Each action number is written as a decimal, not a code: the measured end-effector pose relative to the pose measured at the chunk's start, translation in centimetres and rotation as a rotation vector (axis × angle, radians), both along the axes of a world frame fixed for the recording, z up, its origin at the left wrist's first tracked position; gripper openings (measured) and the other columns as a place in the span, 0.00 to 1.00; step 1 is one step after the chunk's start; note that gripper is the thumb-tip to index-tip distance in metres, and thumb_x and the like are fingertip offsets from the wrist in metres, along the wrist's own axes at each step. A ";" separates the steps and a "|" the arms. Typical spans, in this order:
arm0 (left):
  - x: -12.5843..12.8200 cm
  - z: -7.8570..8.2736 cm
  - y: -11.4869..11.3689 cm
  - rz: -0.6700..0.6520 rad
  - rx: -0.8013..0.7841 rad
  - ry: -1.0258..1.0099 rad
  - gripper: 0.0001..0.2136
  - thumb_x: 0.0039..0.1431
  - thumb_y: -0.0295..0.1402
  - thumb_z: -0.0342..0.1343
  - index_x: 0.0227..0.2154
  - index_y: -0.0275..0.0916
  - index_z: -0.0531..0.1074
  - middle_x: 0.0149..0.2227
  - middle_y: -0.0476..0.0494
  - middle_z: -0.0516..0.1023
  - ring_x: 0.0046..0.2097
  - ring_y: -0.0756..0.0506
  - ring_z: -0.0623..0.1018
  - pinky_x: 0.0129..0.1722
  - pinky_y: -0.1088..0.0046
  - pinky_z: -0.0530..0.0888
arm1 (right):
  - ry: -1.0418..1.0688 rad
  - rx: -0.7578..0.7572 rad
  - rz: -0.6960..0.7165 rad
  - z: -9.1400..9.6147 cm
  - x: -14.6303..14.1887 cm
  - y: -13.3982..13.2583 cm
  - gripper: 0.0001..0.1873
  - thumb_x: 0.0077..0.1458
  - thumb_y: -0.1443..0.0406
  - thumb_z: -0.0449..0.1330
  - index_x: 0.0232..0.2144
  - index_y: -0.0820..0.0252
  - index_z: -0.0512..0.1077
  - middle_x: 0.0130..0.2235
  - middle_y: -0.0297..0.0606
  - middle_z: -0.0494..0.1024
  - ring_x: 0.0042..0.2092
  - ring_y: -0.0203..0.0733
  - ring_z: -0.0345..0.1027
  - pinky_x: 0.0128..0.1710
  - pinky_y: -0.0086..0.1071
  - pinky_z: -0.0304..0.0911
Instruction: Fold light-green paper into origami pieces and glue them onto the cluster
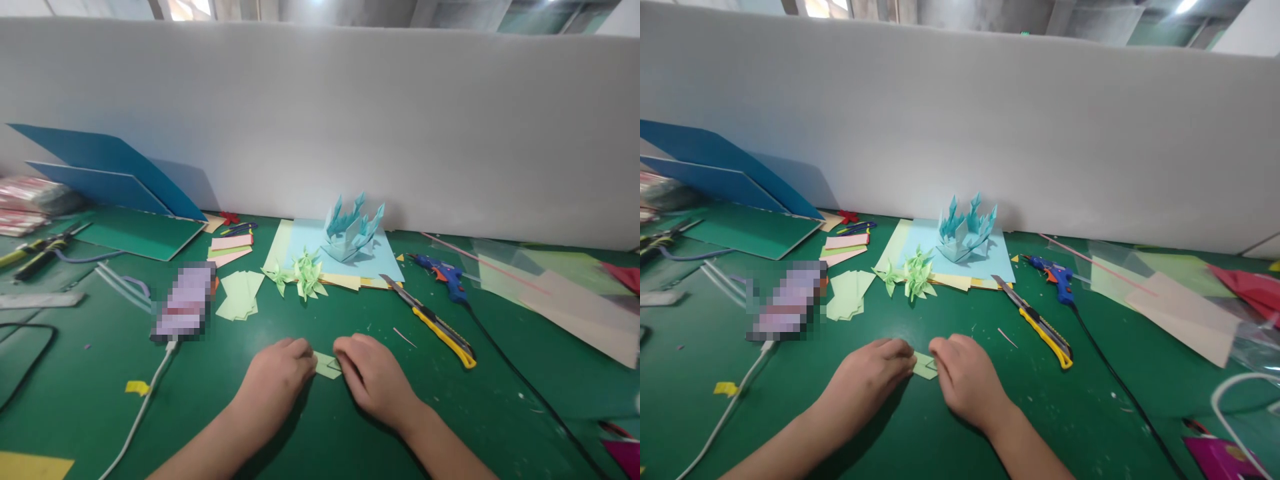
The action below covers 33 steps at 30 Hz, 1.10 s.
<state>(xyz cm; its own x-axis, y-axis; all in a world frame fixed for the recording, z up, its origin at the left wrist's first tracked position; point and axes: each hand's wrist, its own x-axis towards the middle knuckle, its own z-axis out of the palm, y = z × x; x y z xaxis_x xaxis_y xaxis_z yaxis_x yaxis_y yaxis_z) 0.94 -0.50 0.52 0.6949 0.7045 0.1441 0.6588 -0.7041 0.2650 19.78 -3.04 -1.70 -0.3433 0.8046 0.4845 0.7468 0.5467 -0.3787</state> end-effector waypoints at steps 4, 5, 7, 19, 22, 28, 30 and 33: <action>0.1 0.3 0.1 -0.005 -0.019 0.039 0.09 0.60 0.27 0.50 0.27 0.38 0.74 0.32 0.46 0.74 0.32 0.48 0.73 0.31 0.74 0.68 | 0.167 0.106 -0.123 -0.4 1.1 0.3 0.08 0.59 0.71 0.47 0.34 0.57 0.65 0.26 0.37 0.72 0.28 0.40 0.65 0.28 0.32 0.59; 0.1 0.3 0.2 -0.006 -0.028 0.039 0.08 0.59 0.28 0.52 0.28 0.38 0.74 0.32 0.46 0.75 0.33 0.48 0.73 0.31 0.73 0.69 | 0.195 0.093 -0.096 -0.4 1.1 0.3 0.08 0.59 0.70 0.47 0.36 0.58 0.66 0.28 0.37 0.73 0.29 0.40 0.66 0.30 0.32 0.61; 0.0 0.4 0.3 -0.011 -0.043 0.046 0.06 0.57 0.30 0.54 0.28 0.38 0.75 0.33 0.46 0.75 0.34 0.47 0.74 0.32 0.73 0.69 | 0.187 0.015 0.022 -0.1 0.9 0.4 0.07 0.59 0.68 0.50 0.40 0.58 0.66 0.32 0.39 0.75 0.33 0.42 0.68 0.33 0.34 0.63; 0.2 -0.2 1.1 -0.058 0.019 -0.074 0.09 0.61 0.30 0.49 0.33 0.38 0.74 0.33 0.43 0.76 0.35 0.45 0.73 0.35 0.68 0.71 | 0.161 -0.059 0.136 -0.2 -0.3 0.8 0.09 0.61 0.69 0.51 0.34 0.59 0.71 0.32 0.38 0.78 0.34 0.41 0.68 0.35 0.35 0.64; 0.4 -0.1 1.1 -0.009 -0.041 -0.114 0.09 0.61 0.28 0.48 0.32 0.38 0.74 0.33 0.43 0.76 0.36 0.45 0.73 0.36 0.67 0.71 | 0.246 -0.088 0.068 -0.3 -0.5 0.7 0.09 0.60 0.68 0.52 0.33 0.58 0.72 0.31 0.37 0.78 0.33 0.40 0.70 0.34 0.34 0.65; 0.7 0.1 0.7 0.221 -0.659 -0.457 0.10 0.60 0.32 0.46 0.32 0.36 0.72 0.26 0.48 0.75 0.26 0.50 0.73 0.27 0.74 0.69 | 0.537 -0.195 0.006 -0.1 -1.0 0.4 0.09 0.54 0.66 0.58 0.38 0.58 0.72 0.37 0.39 0.79 0.35 0.39 0.73 0.34 0.30 0.69; 0.8 0.1 0.6 0.274 -0.921 -0.563 0.11 0.59 0.36 0.48 0.31 0.35 0.71 0.25 0.49 0.75 0.21 0.53 0.69 0.21 0.77 0.65 | 0.602 -0.246 -0.008 -0.1 -1.0 0.4 0.09 0.53 0.67 0.57 0.38 0.58 0.73 0.37 0.39 0.79 0.35 0.39 0.73 0.34 0.31 0.69; 1.1 0.2 0.7 0.306 -1.086 -0.698 0.11 0.54 0.38 0.53 0.31 0.34 0.68 0.28 0.47 0.76 0.20 0.55 0.68 0.19 0.80 0.62 | 0.715 -0.353 0.007 -0.1 -1.1 0.5 0.10 0.53 0.67 0.55 0.38 0.59 0.73 0.36 0.39 0.78 0.33 0.38 0.72 0.31 0.30 0.69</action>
<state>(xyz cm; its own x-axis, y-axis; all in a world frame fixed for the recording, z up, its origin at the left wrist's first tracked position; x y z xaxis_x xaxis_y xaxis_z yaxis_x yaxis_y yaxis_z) 2.02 0.17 0.68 0.4991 0.8020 -0.3283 0.2481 0.2308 0.9408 18.72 -2.57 -1.77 -0.0510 0.9504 0.3067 0.2540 0.3093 -0.9164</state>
